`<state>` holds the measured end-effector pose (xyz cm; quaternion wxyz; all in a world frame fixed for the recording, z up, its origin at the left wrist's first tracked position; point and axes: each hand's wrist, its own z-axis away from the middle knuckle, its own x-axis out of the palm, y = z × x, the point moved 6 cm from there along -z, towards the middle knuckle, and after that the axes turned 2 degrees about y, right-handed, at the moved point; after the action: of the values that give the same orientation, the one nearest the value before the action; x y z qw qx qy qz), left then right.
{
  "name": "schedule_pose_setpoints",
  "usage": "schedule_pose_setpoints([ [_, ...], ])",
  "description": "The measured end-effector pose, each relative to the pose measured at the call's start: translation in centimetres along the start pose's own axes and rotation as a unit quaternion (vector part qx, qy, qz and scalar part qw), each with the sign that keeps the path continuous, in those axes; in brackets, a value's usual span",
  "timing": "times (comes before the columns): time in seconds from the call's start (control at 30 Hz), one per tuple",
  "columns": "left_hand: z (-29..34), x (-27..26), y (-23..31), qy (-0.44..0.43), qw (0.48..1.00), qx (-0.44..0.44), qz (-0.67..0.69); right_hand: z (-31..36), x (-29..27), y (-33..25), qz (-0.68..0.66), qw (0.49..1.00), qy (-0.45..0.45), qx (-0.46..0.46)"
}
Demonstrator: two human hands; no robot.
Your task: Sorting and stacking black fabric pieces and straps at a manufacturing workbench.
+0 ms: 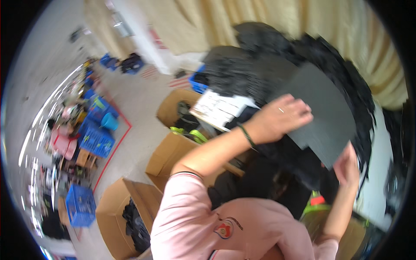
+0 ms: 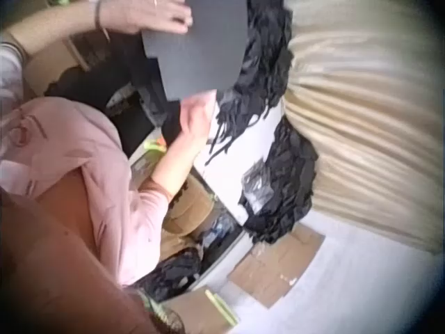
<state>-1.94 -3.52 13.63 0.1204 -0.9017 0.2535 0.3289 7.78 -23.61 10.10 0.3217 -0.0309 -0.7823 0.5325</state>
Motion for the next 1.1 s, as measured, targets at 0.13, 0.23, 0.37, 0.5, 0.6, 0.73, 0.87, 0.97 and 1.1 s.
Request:
schedule_pose_setpoints([
  [0.13,0.0,-1.4,-1.0,-0.072,0.974,-0.112,0.183,-0.9,-0.9,0.2,0.137,0.975,0.168,0.041],
  [0.23,2.4,-2.6,-4.0,0.153,0.853,-0.312,0.39,0.3,-6.7,3.2,0.116,0.974,0.185,0.052],
  [0.37,7.8,-4.0,-8.6,0.401,0.717,-0.413,0.393,5.3,-12.4,6.3,0.126,0.947,0.268,0.125],
  [0.5,16.8,-5.2,-11.6,0.411,0.689,-0.531,0.273,11.3,-17.9,7.9,0.304,0.869,0.326,0.215],
  [0.6,26.1,-4.5,-14.4,0.372,0.668,-0.598,0.241,12.6,-18.6,8.0,0.34,0.843,0.33,0.256],
  [0.73,26.6,-0.8,-12.9,0.196,0.759,-0.62,0.036,13.0,-19.2,8.1,0.325,0.843,0.34,0.261],
  [0.87,15.6,8.5,0.1,-0.069,0.624,-0.574,0.526,13.3,-19.3,7.3,0.208,0.885,0.348,0.23],
  [0.97,12.6,13.6,11.7,-0.201,0.316,-0.503,0.779,12.6,-19.9,7.6,0.154,0.908,0.325,0.213],
  [1.1,10.2,19.3,14.8,-0.013,0.101,-0.616,0.781,12.5,-19.1,7.5,0.116,0.921,0.318,0.191],
])
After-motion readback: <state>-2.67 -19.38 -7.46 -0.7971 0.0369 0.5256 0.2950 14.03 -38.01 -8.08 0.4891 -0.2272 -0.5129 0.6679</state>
